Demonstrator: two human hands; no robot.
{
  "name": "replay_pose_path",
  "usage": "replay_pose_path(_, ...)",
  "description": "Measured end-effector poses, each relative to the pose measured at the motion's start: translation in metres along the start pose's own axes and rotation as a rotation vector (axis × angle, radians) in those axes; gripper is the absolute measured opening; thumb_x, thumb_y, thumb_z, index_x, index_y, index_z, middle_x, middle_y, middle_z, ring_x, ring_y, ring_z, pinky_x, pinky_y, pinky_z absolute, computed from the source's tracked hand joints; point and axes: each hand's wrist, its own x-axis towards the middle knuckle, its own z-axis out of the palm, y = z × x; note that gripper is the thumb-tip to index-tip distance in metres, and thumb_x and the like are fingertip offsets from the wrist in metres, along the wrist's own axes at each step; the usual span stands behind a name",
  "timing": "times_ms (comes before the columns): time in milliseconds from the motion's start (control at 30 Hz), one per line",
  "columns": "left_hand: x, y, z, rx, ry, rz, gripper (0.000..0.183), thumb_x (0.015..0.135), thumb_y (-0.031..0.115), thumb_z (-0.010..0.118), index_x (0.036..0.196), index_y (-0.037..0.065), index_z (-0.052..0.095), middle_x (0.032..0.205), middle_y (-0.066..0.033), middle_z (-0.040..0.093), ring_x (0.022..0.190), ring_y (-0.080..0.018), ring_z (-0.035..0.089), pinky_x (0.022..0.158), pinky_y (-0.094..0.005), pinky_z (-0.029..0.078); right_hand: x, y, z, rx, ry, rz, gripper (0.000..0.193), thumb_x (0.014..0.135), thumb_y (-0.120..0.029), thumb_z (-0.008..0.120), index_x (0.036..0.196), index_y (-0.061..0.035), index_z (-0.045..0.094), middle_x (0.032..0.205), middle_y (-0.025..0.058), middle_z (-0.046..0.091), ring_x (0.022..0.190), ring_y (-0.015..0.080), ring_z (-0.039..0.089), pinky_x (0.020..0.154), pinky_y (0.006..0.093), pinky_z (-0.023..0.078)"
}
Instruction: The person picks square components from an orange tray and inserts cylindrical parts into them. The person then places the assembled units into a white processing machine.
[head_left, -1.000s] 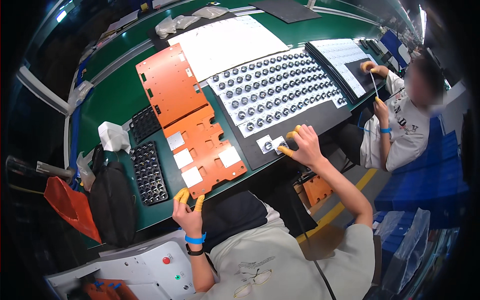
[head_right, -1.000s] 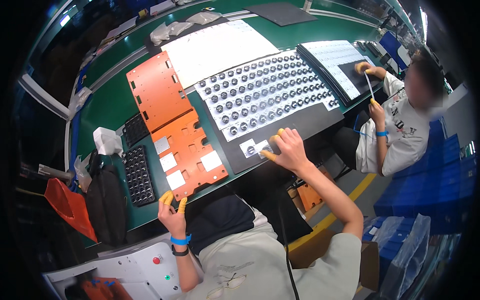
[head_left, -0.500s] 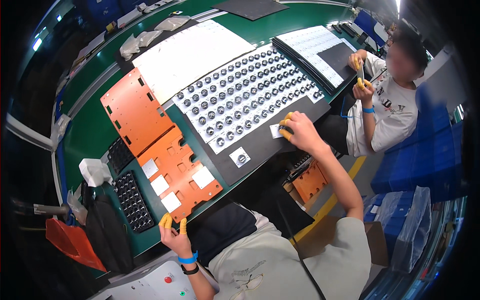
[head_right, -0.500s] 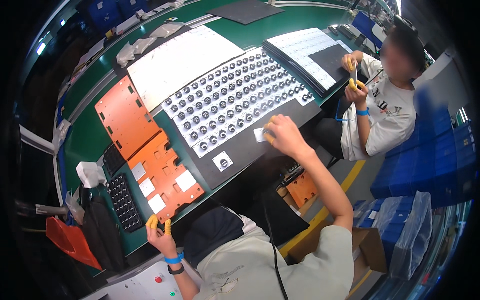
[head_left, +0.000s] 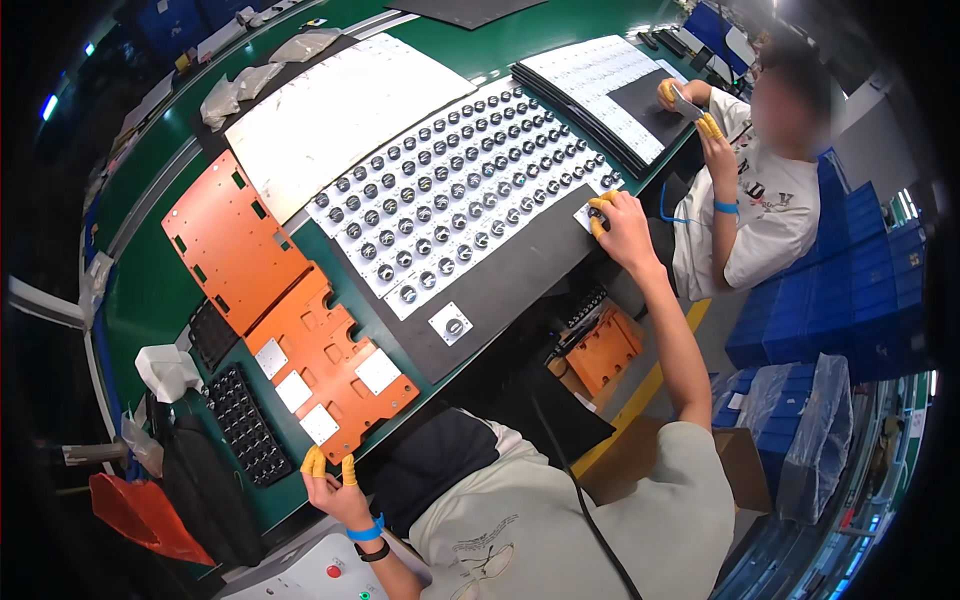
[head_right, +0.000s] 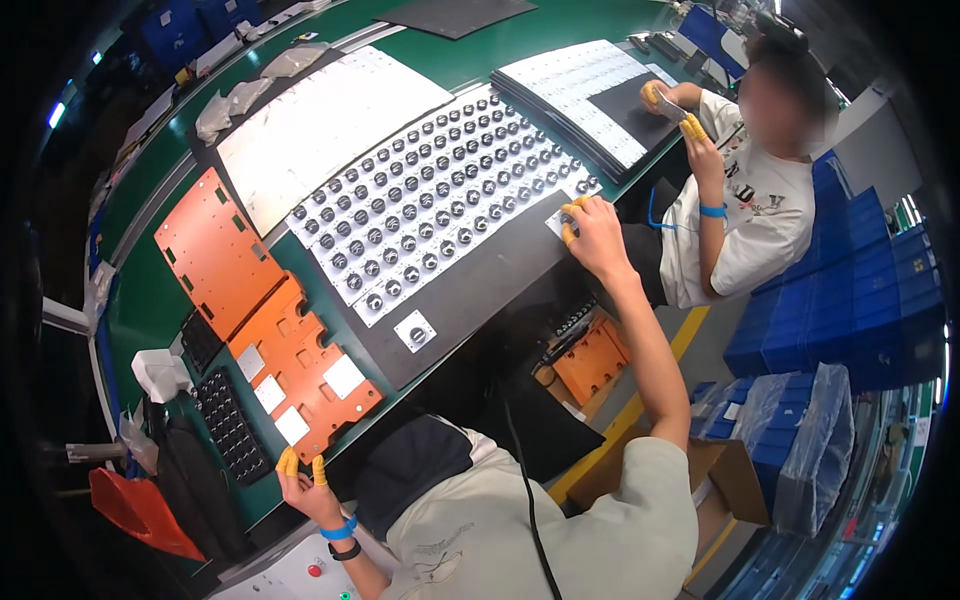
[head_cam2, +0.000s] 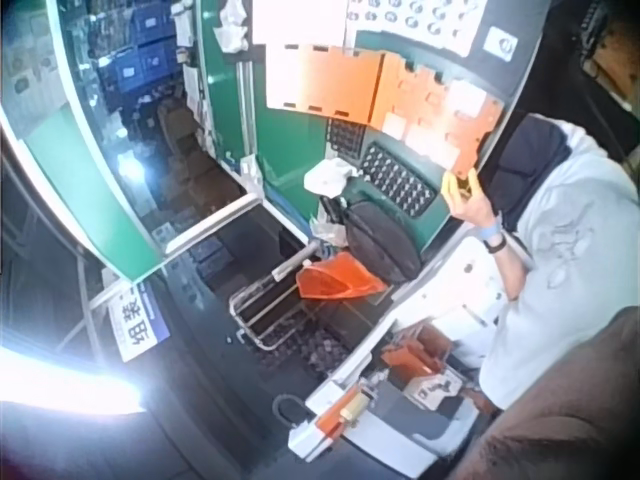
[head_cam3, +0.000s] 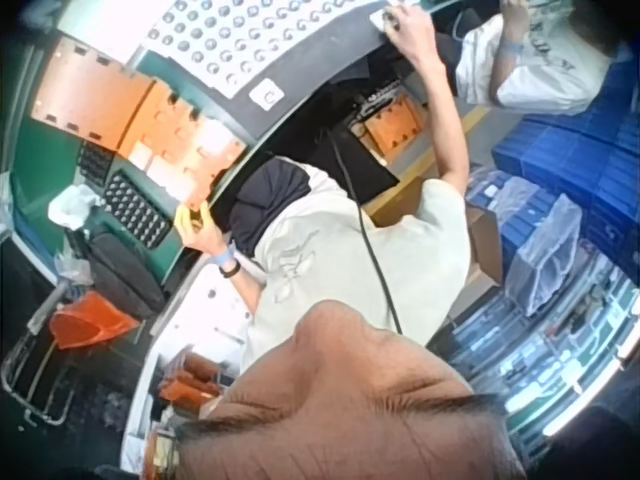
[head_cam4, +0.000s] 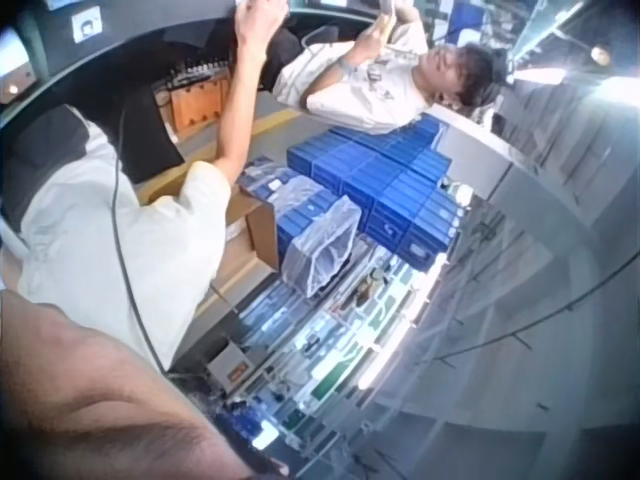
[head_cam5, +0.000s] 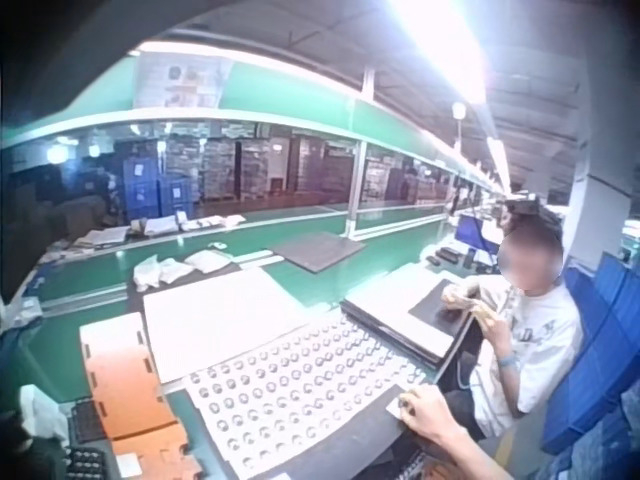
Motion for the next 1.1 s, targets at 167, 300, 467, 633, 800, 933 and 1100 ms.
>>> replay_pose_path(167,-0.001,-0.002,0.0,0.019,0.001,0.007,0.047,0.075,0.018,0.086,0.114,-0.001,0.069,0.112,-0.0075,0.065,0.058,-0.0082,0.038,0.046,-0.023,0.026,0.007,0.011,0.008,-0.098,0.064,-0.044,0.028,0.074,-0.008,0.072,0.102,-0.0021,0.069,0.098,0.0125,0.064,0.101,0.0306,0.058,0.094,0.0423,0.045)
replay_pose_path(300,0.0,-0.001,0.0,0.029,0.0,0.004,0.048,0.075,0.019,0.087,0.114,-0.002,0.069,0.111,-0.0076,0.065,0.056,-0.0087,0.036,0.046,-0.0234,0.026,0.013,0.018,0.013,-0.175,0.128,-0.042,0.026,0.074,-0.009,0.073,0.099,-0.0016,0.07,0.096,0.0122,0.063,0.098,0.0304,0.056,0.094,0.0423,0.044)
replay_pose_path(467,0.001,0.003,0.0,0.02,0.007,-0.002,0.048,0.075,0.02,0.086,0.113,-0.002,0.069,0.11,-0.0079,0.065,0.056,-0.0092,0.035,0.046,-0.0238,0.025,0.021,0.025,0.019,-0.189,0.15,-0.065,0.025,0.074,-0.01,0.074,0.098,-0.0033,0.071,0.096,0.0118,0.062,0.1,0.0298,0.055,0.095,0.0419,0.043)
replay_pose_path(633,0.0,0.003,0.001,0.029,0.018,0.011,0.048,0.075,0.022,0.087,0.113,-0.003,0.069,0.11,-0.0086,0.066,0.055,-0.0103,0.034,0.046,-0.0243,0.026,0.026,0.027,0.018,-0.197,0.125,-0.05,0.026,0.075,-0.009,0.074,0.1,-0.0032,0.072,0.099,0.0125,0.062,0.101,0.0305,0.054,0.095,0.0419,0.043)
replay_pose_path(800,0.001,0.003,0.0,0.02,0.002,0.007,0.049,0.075,0.023,0.086,0.113,-0.002,0.068,0.111,-0.0092,0.066,0.054,-0.0107,0.035,0.046,-0.0243,0.027,0.028,0.025,0.018,-0.229,0.117,-0.038,0.029,0.075,-0.009,0.074,0.103,-0.0032,0.072,0.101,0.0128,0.062,0.103,0.0307,0.054,0.095,0.0423,0.043)
replay_pose_path(933,0.002,0.011,-0.003,0.024,-0.014,-0.018,0.048,0.075,0.023,0.086,0.113,-0.002,0.068,0.111,-0.0091,0.066,0.054,-0.0113,0.037,0.046,-0.0246,0.029,0.025,-0.018,0.013,-0.062,0.225,-0.014,0.025,0.076,-0.01,0.076,0.099,-0.0023,0.07,0.102,0.0135,0.063,0.1,0.032,0.057,0.091,0.0431,0.045)
replay_pose_path(1100,0.004,0.02,-0.004,0.044,-0.029,-0.066,0.048,0.075,0.02,0.086,0.115,-0.001,0.067,0.112,-0.0086,0.065,0.057,-0.0127,0.037,0.048,-0.0252,0.032,0.003,-0.133,0.008,0.379,0.041,-0.153,0.02,0.077,-0.012,0.08,0.088,-0.0026,0.067,0.09,0.0122,0.063,0.083,0.0307,0.06,0.072,0.0393,0.05)
